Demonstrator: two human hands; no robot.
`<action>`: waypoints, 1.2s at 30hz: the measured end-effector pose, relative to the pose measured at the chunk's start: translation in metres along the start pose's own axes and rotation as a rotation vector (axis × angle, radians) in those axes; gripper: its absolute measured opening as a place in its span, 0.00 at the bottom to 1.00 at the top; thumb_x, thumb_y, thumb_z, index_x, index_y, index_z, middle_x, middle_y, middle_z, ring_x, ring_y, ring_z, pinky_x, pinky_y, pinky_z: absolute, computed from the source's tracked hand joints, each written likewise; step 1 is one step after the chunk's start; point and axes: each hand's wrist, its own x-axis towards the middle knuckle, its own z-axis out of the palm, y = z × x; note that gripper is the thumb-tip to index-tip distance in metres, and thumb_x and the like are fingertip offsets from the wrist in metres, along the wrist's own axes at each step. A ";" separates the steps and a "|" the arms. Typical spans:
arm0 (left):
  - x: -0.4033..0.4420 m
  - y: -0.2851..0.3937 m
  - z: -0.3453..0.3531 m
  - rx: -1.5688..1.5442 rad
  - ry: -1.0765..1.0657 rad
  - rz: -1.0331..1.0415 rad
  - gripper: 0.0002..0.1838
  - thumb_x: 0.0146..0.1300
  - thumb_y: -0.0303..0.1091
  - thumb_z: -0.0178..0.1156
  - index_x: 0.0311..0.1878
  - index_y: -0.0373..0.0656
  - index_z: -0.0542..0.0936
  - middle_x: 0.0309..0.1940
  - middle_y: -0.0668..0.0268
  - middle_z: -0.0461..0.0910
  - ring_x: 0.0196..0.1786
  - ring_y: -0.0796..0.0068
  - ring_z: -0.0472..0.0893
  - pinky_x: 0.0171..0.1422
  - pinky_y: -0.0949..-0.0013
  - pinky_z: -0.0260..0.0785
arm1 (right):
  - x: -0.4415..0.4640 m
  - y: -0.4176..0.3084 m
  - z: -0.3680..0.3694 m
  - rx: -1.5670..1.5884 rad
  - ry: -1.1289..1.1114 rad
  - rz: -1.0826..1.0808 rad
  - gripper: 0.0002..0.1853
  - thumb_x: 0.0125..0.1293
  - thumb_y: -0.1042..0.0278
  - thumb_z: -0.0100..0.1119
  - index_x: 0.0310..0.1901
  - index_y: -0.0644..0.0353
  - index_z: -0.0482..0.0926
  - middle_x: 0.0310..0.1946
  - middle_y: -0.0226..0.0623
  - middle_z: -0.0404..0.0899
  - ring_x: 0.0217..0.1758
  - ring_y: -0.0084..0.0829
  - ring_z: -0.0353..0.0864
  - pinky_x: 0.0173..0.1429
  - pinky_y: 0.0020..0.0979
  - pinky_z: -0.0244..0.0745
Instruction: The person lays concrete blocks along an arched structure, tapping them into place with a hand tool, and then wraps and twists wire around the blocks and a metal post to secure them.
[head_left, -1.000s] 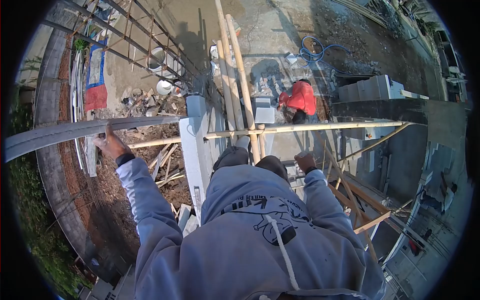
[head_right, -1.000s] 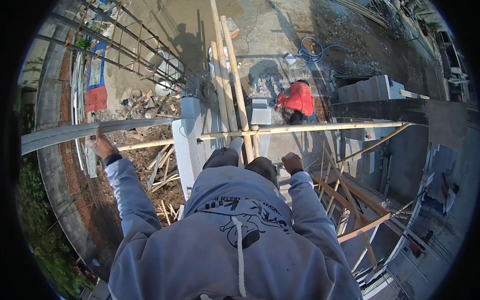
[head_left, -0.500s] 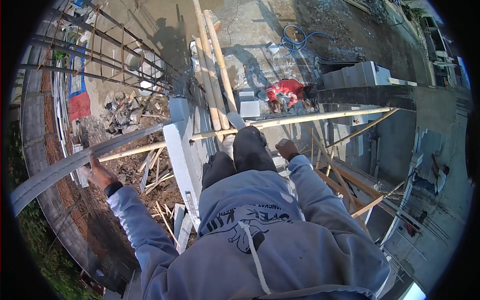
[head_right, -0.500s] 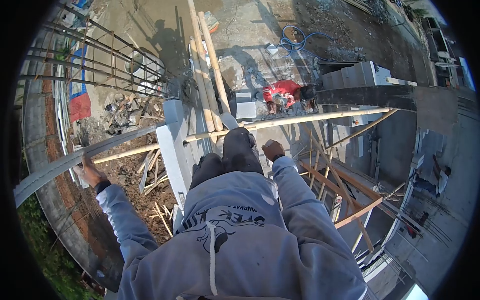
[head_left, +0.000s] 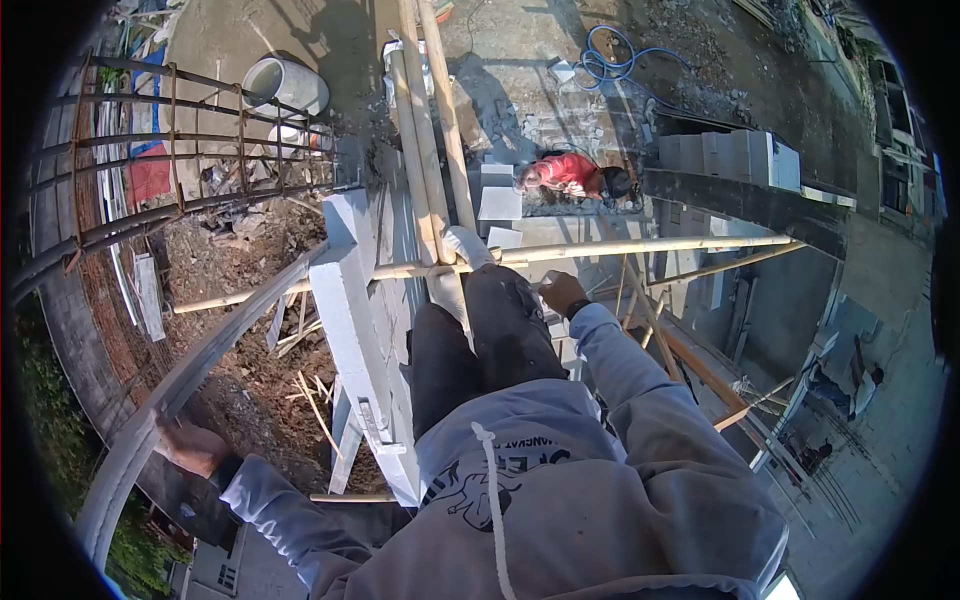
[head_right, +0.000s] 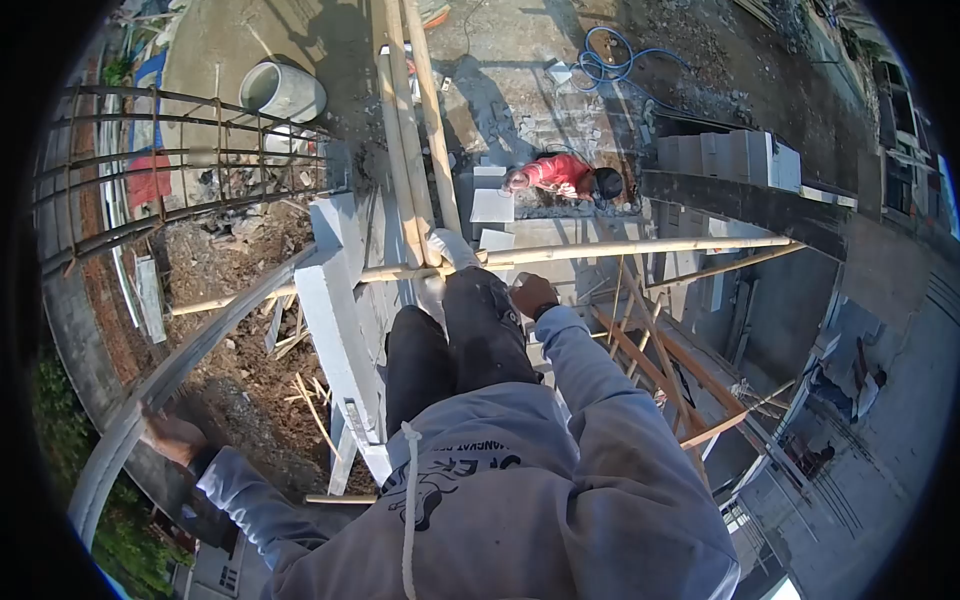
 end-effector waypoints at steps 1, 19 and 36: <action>0.000 -0.010 -0.004 -0.097 0.004 -0.003 0.23 0.65 0.38 0.55 0.62 0.44 0.69 0.61 0.54 0.65 0.65 0.60 0.64 0.69 0.53 0.56 | 0.015 -0.003 -0.005 -0.022 0.004 -0.001 0.22 0.54 0.51 0.58 0.41 0.64 0.80 0.41 0.57 0.79 0.47 0.53 0.79 0.54 0.44 0.72; -0.048 -0.188 0.133 -0.634 0.130 0.219 0.34 0.61 0.46 0.58 0.62 0.29 0.65 0.64 0.42 0.61 0.69 0.46 0.59 0.75 0.46 0.41 | 0.340 0.017 0.155 -0.302 0.289 -0.283 0.25 0.57 0.54 0.58 0.48 0.67 0.73 0.46 0.54 0.75 0.55 0.49 0.73 0.60 0.44 0.66; -0.167 -0.298 0.203 0.119 0.472 0.264 0.24 0.69 0.45 0.47 0.59 0.34 0.70 0.59 0.56 0.71 0.63 0.62 0.71 0.68 0.59 0.56 | 0.373 0.051 0.164 -1.082 0.029 -0.741 0.10 0.55 0.66 0.54 0.31 0.62 0.81 0.32 0.43 0.81 0.47 0.41 0.78 0.49 0.45 0.70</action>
